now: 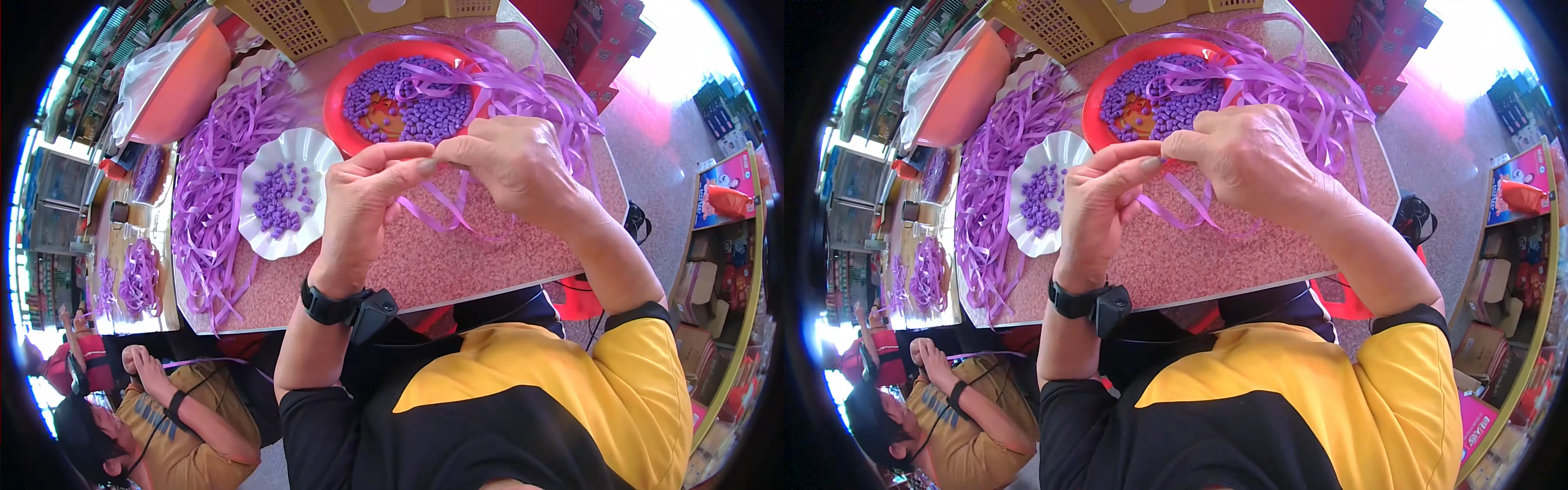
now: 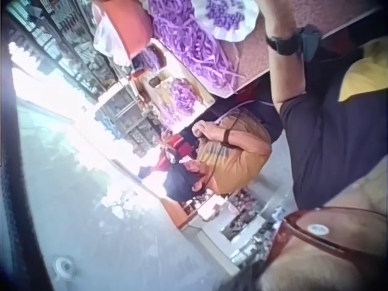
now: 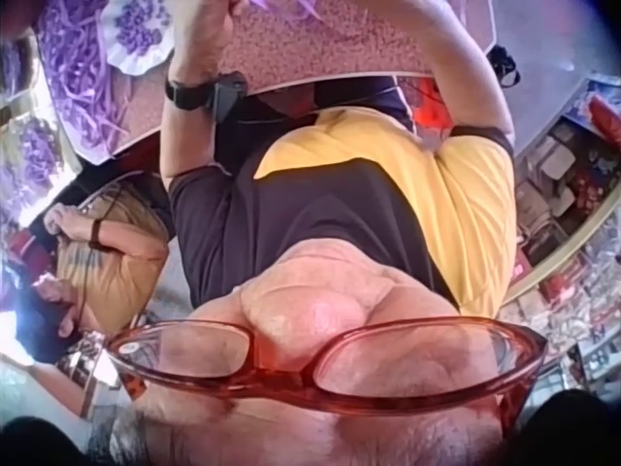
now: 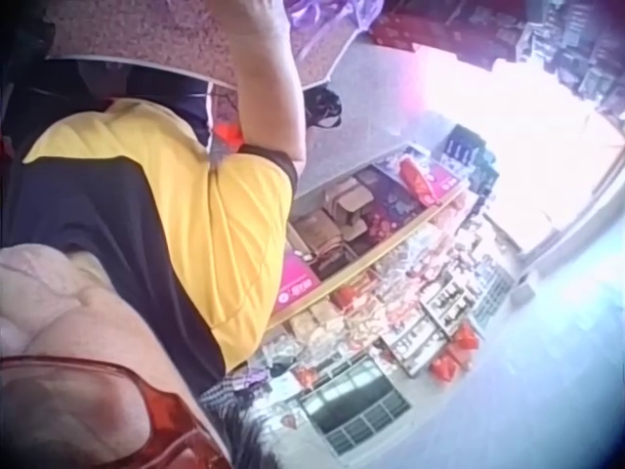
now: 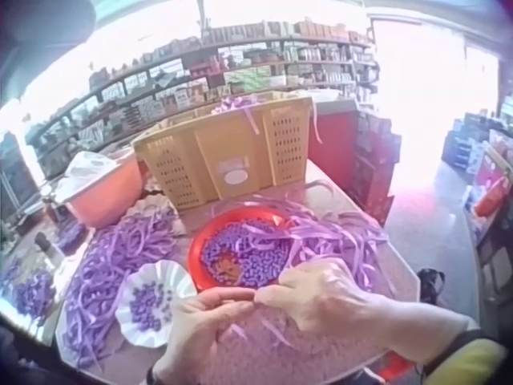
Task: Assembling small purple plastic components and beads into a final product at a workbench.
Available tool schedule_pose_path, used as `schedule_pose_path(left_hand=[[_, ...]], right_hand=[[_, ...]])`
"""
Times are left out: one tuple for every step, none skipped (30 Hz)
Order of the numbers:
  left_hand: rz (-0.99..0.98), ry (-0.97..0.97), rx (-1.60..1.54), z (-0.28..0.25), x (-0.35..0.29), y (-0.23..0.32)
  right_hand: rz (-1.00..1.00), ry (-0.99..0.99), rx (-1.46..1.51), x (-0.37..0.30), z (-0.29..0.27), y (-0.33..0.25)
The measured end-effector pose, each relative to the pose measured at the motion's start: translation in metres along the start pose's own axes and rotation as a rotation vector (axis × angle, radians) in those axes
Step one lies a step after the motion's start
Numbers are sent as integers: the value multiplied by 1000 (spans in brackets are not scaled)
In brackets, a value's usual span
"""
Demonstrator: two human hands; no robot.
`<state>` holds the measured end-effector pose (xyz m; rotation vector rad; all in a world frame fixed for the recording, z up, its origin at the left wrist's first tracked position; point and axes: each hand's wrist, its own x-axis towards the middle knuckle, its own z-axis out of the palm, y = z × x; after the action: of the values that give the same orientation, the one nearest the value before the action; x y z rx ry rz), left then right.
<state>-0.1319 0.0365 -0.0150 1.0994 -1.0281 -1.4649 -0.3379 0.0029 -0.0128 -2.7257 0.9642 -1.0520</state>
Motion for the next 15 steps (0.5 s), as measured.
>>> schedule_pose_path(left_hand=[[-1,2,2,-1,0,-1],[13,-20,58,-3,1,-2],[26,-43,114,-4,0,-2],[25,-41,115,-3,0,-2],[38,-24,103,0,0,-2],[51,-8,91,1,-1,-2],[51,-6,92,0,-1,-2],[55,4,90,-1,0,-1],[59,13,88,-2,0,-1],[59,14,88,-2,0,-1],[60,13,76,-3,0,0],[60,11,63,-3,0,0],[62,12,63,-6,0,1],[66,13,39,-12,1,1],[70,15,16,-16,3,1]], right_hand=[[-3,-3,2,0,0,0],[-6,-6,5,0,0,0],[-7,-6,8,0,1,0],[-5,4,36,0,2,0],[-3,14,64,0,3,-1],[-4,14,66,0,3,-1],[-5,7,78,1,0,-2],[-6,0,91,1,-2,-2],[-6,1,91,2,-3,-2],[14,12,134,2,-4,-2],[35,22,176,2,-5,-2],[34,22,175,2,-6,-2],[28,38,181,3,-7,-1],[21,54,187,3,-9,0],[19,54,186,3,-12,3]])
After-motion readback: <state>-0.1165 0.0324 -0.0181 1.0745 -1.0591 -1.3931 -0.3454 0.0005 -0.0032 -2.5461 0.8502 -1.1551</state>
